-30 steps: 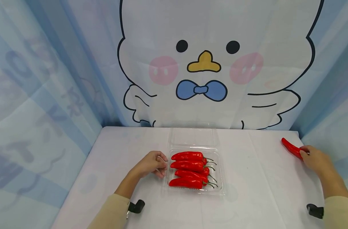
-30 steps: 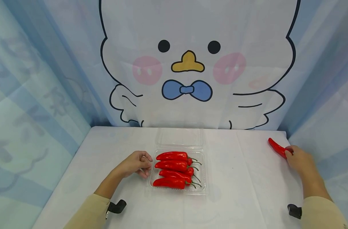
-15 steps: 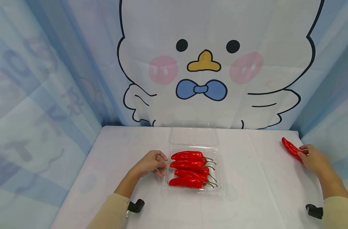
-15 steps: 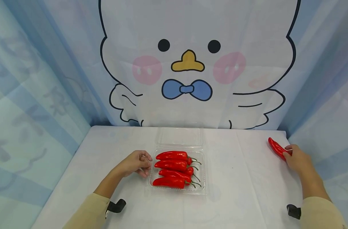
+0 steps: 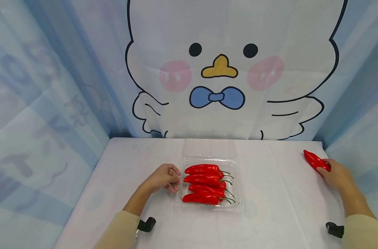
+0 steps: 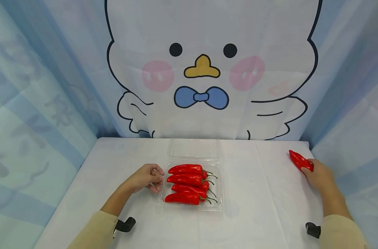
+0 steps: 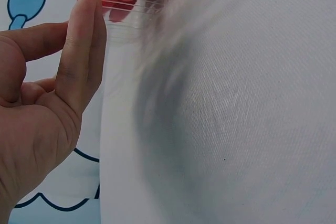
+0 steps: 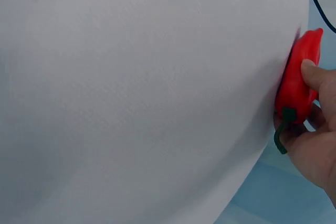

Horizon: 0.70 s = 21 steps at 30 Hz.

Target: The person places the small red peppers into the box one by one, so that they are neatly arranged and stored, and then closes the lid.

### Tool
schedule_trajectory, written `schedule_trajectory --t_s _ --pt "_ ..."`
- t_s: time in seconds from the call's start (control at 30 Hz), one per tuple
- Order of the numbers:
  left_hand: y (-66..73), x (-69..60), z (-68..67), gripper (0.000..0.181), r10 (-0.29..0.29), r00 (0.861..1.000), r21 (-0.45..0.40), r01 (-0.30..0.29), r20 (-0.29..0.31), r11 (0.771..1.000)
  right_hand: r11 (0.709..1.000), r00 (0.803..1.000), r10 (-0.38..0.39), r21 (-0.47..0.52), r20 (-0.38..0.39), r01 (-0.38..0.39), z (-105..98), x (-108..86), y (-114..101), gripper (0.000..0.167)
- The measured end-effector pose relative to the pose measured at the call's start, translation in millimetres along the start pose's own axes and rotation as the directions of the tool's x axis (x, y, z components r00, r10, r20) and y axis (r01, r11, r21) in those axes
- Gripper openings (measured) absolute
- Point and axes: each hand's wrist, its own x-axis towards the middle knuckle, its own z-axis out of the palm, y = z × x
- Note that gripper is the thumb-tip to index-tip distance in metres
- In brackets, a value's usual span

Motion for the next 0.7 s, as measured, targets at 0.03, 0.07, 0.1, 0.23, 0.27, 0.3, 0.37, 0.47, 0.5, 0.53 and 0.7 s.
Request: schedule_trajectory --t_s 0.03,0.07,0.1,0.23,0.27,0.3,0.37,0.47,0.5,0.53,0.7 --pt "0.5 -0.1 0.2 0.017 -0.001 1.0 0.0 0.001 -0.001 1.0 1.0 1.0 -0.001 0.0 -0.006 0.001 0.6 -0.9 -0.3 0.076" --pt "0.9 -0.2 0.3 0.017 -0.002 1.0 -0.002 0.002 -0.002 1.0 1.0 1.0 -0.002 0.001 -0.016 0.002 1.0 -1.8 -0.7 0.075" --pt "1.1 -0.3 0.5 0.017 -0.002 1.0 -0.004 0.002 -0.002 1.0 1.0 1.0 0.002 0.002 -0.021 -0.002 1.2 -2.6 -0.8 0.076" --pt "1.1 -0.4 0.7 0.016 0.004 1.0 -0.012 -0.004 0.005 1.0 1.0 1.0 0.011 0.014 -0.026 -0.011 1.8 -4.0 -0.2 0.076" --pt "0.3 -0.5 0.7 0.016 0.007 1.0 -0.016 -0.007 0.008 1.0 1.0 1.0 0.013 0.02 -0.024 -0.013 2.2 -3.8 0.1 0.076" --pt "-0.4 -0.6 0.6 0.015 0.011 1.0 -0.019 -0.011 0.011 1.0 0.999 1.0 0.015 0.028 -0.021 -0.015 2.3 -3.5 0.6 0.076" --pt "-1.6 -0.8 0.5 0.015 0.018 1.0 -0.025 -0.017 0.017 1.0 0.999 1.0 0.013 0.034 -0.019 -0.012 3.2 -2.0 2.6 0.076" --pt "-3.2 -1.0 0.2 0.015 0.023 0.999 -0.029 -0.022 0.022 0.999 0.999 1.0 0.005 0.036 -0.018 -0.004 4.6 0.0 6.4 0.077" --pt "-3.4 -0.9 0.0 0.016 0.021 1.0 -0.027 -0.021 0.022 0.999 0.999 1.0 0.002 0.037 -0.019 -0.001 4.9 0.0 7.0 0.077" --pt "-3.5 -0.7 -0.3 0.016 0.02 1.0 -0.025 -0.02 0.02 1.0 0.999 1.0 -0.001 0.04 -0.019 0.001 5.0 -0.2 7.4 0.077" --pt "-1.9 -1.1 -1.3 0.017 0.034 0.999 -0.024 -0.034 0.024 0.999 0.999 0.999 -0.02 0.05 -0.028 0.021 5.7 -2.2 8.1 0.078"
